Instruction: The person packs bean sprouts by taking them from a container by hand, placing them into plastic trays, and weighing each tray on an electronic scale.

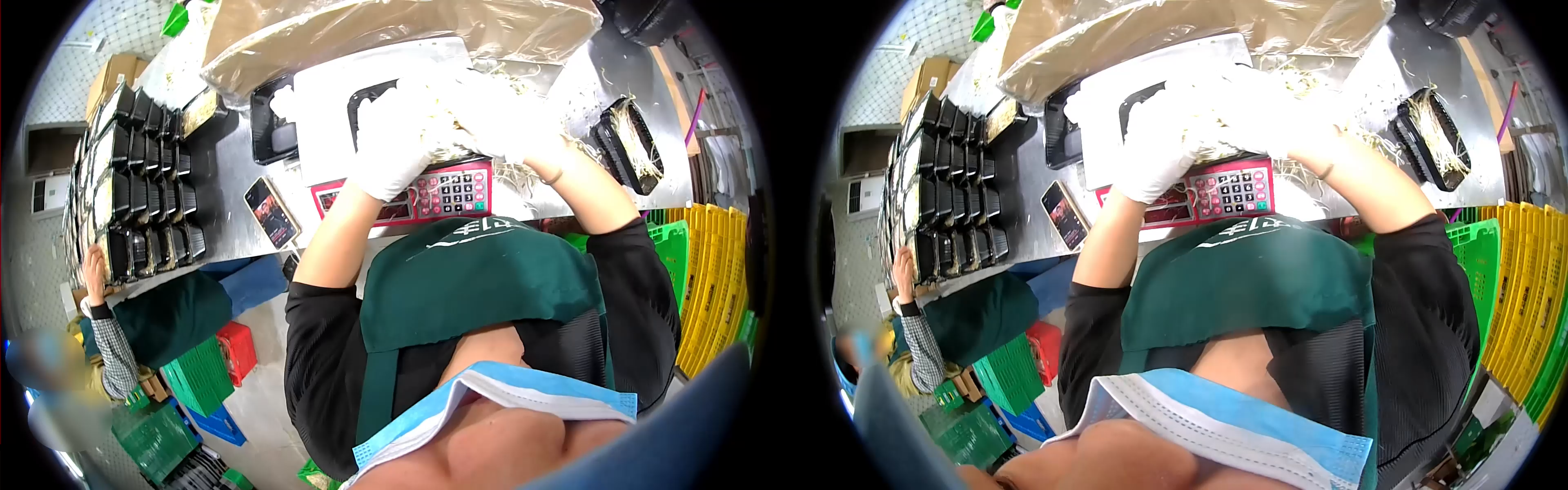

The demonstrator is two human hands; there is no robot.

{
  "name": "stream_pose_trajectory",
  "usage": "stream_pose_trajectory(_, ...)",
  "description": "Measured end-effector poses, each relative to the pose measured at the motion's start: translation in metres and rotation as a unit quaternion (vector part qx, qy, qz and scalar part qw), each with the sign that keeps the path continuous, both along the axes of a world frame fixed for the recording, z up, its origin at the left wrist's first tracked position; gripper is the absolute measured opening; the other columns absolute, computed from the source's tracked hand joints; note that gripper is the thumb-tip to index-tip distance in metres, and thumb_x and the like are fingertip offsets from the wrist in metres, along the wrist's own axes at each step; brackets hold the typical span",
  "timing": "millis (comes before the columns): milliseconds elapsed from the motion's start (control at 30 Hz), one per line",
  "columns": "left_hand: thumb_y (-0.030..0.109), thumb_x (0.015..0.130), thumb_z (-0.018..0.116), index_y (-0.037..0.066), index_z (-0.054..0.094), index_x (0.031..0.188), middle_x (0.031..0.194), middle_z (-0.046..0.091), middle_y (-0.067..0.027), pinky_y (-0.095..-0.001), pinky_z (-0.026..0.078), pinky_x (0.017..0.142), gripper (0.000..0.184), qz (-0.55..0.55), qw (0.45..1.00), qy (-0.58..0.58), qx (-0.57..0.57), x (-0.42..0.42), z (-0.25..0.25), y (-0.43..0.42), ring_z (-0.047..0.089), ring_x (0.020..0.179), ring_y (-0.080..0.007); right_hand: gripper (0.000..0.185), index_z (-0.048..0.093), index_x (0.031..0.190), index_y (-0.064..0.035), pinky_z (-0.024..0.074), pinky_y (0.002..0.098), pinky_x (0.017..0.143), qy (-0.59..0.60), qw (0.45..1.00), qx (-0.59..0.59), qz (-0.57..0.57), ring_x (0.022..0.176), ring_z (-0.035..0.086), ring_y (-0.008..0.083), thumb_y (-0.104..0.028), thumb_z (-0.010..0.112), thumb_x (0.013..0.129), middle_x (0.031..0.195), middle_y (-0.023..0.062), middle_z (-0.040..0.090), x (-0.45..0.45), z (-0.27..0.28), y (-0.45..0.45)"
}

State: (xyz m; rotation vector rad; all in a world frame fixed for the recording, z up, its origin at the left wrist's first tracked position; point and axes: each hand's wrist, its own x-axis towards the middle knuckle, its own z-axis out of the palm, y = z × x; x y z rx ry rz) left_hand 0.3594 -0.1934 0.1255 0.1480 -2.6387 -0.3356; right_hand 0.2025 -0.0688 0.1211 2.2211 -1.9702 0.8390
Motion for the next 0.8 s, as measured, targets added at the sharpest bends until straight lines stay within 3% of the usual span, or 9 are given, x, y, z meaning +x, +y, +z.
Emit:
stream_pose_trajectory(133, 0.032, 0.086, 0.055, 0.008, 0.06, 0.107, 0.101, 0.058, -0.0144, -0.0437, 0.04, 0.083, 0.033, 0.012, 0.985, -0.117, 0.126, -0.002, 0.007, -0.005, 0.054, 0.092, -0.0321, 0.049, 0.047, 0.129, -0.002, 0.0437, 0.0395, 0.093, 0.034, 0.999, 0.034, 0.004, 0.109, 0.053, 0.0324, -0.023, 0.052, 0.085, 0.127, 0.0197, 0.051, -0.005, 0.011, 0.0)
stream_pose_trajectory(200, 0.032, 0.085, 0.056, 0.006, 0.058, 0.109, 0.101, 0.057, -0.0169, -0.0435, 0.04, 0.085, 0.035, 0.001, 0.987, -0.121, 0.103, -0.002, 0.013, -0.003, 0.052, 0.094, -0.0345, 0.049, 0.049, 0.128, -0.0034, 0.0459, 0.0402, 0.09, 0.032, 0.99, 0.129, 0.042, 0.106, 0.055, 0.0324, -0.027, 0.055, 0.085, 0.122, 0.0189, 0.054, -0.005, 0.052, 0.005)
stream_pose_trajectory(300, 0.032, 0.084, 0.058, 0.003, 0.052, 0.118, 0.108, 0.055, -0.019, -0.0448, 0.037, 0.09, 0.045, 0.019, 0.993, -0.106, 0.05, -0.002, 0.022, 0.003, 0.05, 0.101, -0.0357, 0.051, 0.052, 0.126, -0.0065, 0.0454, 0.0387, 0.092, 0.026, 0.994, -0.01, 0.101, 0.107, 0.057, 0.0312, -0.037, 0.056, 0.086, 0.119, 0.0166, 0.058, -0.048, 0.035, -0.01)
stream_pose_trajectory(333, 0.03, 0.083, 0.059, 0.001, 0.047, 0.124, 0.114, 0.053, -0.0199, -0.0459, 0.034, 0.094, 0.052, 0.035, 0.991, -0.12, 0.052, -0.002, 0.022, 0.003, 0.048, 0.107, -0.0358, 0.052, 0.056, 0.123, -0.0094, 0.0456, 0.0387, 0.09, -0.018, 0.989, 0.132, 0.069, 0.105, 0.058, 0.0303, -0.046, 0.056, 0.085, 0.115, 0.0152, 0.06, -0.049, 0.087, -0.019)
stream_pose_trajectory(400, 0.03, 0.082, 0.06, -0.002, 0.043, 0.13, 0.121, 0.05, -0.021, -0.0449, 0.032, 0.097, 0.059, 0.045, 0.988, -0.137, 0.049, -0.004, 0.019, 0.0, 0.046, 0.111, -0.0363, 0.049, 0.06, 0.117, -0.0099, 0.0467, 0.0387, 0.087, 0.041, 0.986, 0.157, -0.049, 0.099, 0.06, 0.0301, -0.047, 0.056, 0.086, 0.11, 0.0152, 0.062, -0.101, 0.087, -0.062)
stream_pose_trajectory(433, 0.03, 0.083, 0.06, -0.001, 0.044, 0.129, 0.122, 0.049, -0.0215, -0.046, 0.031, 0.098, 0.059, 0.042, 0.988, -0.133, 0.062, -0.004, 0.014, -0.002, 0.046, 0.112, -0.0372, 0.046, 0.062, 0.112, -0.0083, 0.0478, 0.038, 0.083, -0.028, 0.977, 0.158, -0.142, 0.094, 0.062, 0.0308, -0.045, 0.056, 0.086, 0.106, 0.0148, 0.064, -0.125, 0.092, -0.086)
stream_pose_trajectory(533, 0.041, 0.083, 0.059, 0.004, 0.029, 0.142, 0.123, 0.047, -0.0156, -0.056, 0.031, 0.095, 0.075, 0.059, 0.978, -0.186, 0.072, -0.012, 0.026, -0.002, 0.046, 0.11, -0.0324, 0.043, 0.061, 0.11, -0.0053, 0.0488, 0.0361, 0.081, -0.046, 0.944, 0.186, -0.267, 0.091, 0.063, 0.0284, -0.04, 0.057, 0.085, 0.098, 0.0152, 0.066, -0.244, 0.024, -0.182)
stream_pose_trajectory(667, 0.037, 0.079, 0.061, 0.013, 0.037, 0.14, 0.118, 0.051, -0.0159, -0.0526, 0.031, 0.094, 0.069, 0.056, 0.976, -0.199, 0.075, -0.014, 0.027, -0.005, 0.049, 0.107, -0.0337, 0.036, 0.062, 0.108, -0.0051, 0.049, 0.0342, 0.078, -0.041, 0.904, 0.257, -0.34, 0.089, 0.063, 0.025, -0.034, 0.057, 0.087, 0.098, 0.0132, 0.066, -0.289, -0.046, -0.235)
stream_pose_trajectory(800, 0.047, 0.082, 0.054, 0.014, 0.039, 0.139, 0.116, 0.051, -0.0159, -0.0519, 0.031, 0.094, 0.068, 0.061, 0.98, -0.176, 0.071, -0.013, 0.025, -0.007, 0.05, 0.105, -0.0327, 0.03, 0.062, 0.107, -0.0049, 0.0493, 0.0322, 0.076, -0.084, 0.916, 0.202, -0.336, 0.087, 0.062, 0.0216, -0.027, 0.057, 0.088, 0.098, 0.0112, 0.066, -0.297, -0.052, -0.24)
